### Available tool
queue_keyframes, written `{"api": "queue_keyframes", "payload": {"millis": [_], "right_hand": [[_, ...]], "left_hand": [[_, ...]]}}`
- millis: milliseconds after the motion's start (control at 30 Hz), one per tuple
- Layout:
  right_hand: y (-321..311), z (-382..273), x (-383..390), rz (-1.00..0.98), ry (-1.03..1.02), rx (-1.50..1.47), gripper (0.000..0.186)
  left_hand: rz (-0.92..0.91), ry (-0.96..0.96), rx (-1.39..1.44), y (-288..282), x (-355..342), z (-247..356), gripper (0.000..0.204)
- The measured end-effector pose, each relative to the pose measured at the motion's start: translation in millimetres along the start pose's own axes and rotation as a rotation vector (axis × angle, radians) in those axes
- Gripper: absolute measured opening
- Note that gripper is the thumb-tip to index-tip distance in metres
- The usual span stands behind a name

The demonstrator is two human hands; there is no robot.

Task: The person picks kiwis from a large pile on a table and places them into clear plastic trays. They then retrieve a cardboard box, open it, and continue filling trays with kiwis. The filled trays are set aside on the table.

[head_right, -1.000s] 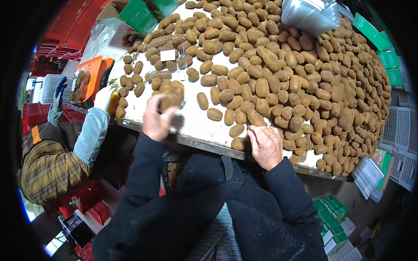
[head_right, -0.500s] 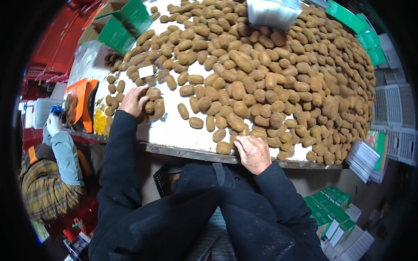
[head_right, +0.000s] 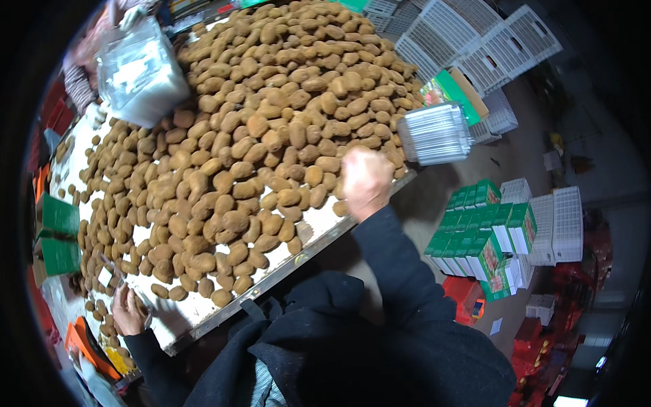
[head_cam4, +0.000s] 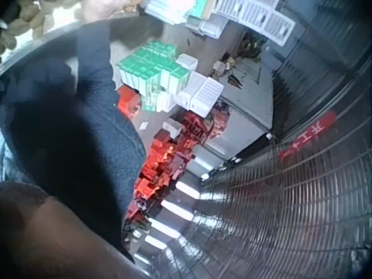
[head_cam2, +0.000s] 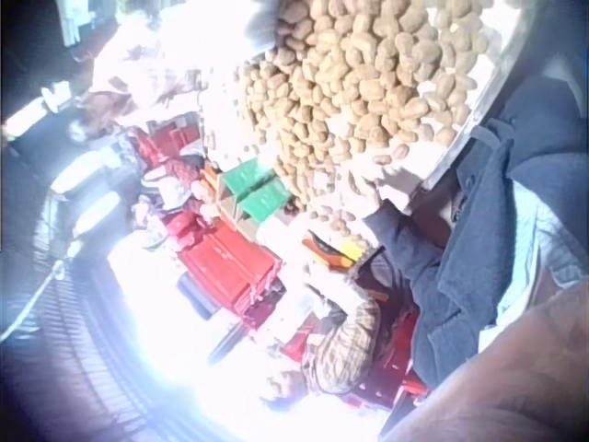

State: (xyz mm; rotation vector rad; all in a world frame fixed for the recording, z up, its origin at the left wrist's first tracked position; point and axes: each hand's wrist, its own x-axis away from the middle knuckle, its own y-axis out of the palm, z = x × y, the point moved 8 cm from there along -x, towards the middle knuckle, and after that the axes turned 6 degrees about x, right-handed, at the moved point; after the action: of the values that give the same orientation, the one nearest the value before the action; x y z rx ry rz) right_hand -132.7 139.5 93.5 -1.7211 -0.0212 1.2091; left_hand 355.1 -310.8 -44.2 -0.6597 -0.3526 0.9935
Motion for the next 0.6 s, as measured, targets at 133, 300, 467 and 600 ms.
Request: {"api": "queue_keyframes", "payload": {"millis": [133,300,467,600], "right_hand": [[-45.1,148.7,-27.7,0.218,0.223,0.527,0.037],[-13.8,290.9,-21.3,-0.346,0.658,0.392,0.042],[-7.2,332.6,-15.0,-0.245,0.727,-0.006,0.03],[-4.5,341.3,-14.5,-0.29,0.659,-0.153,0.028]], "left_hand": [[-0.117,0.001,0.03,81.8,18.1,66.1,0.027],[-0.223,-0.082,0.321,173.4,29.9,128.1,0.026],[-0.226,0.055,0.206,205.5,37.3,182.6,0.029],[-0.24,0.059,0.117,225.8,40.3,205.3,0.028]]}}
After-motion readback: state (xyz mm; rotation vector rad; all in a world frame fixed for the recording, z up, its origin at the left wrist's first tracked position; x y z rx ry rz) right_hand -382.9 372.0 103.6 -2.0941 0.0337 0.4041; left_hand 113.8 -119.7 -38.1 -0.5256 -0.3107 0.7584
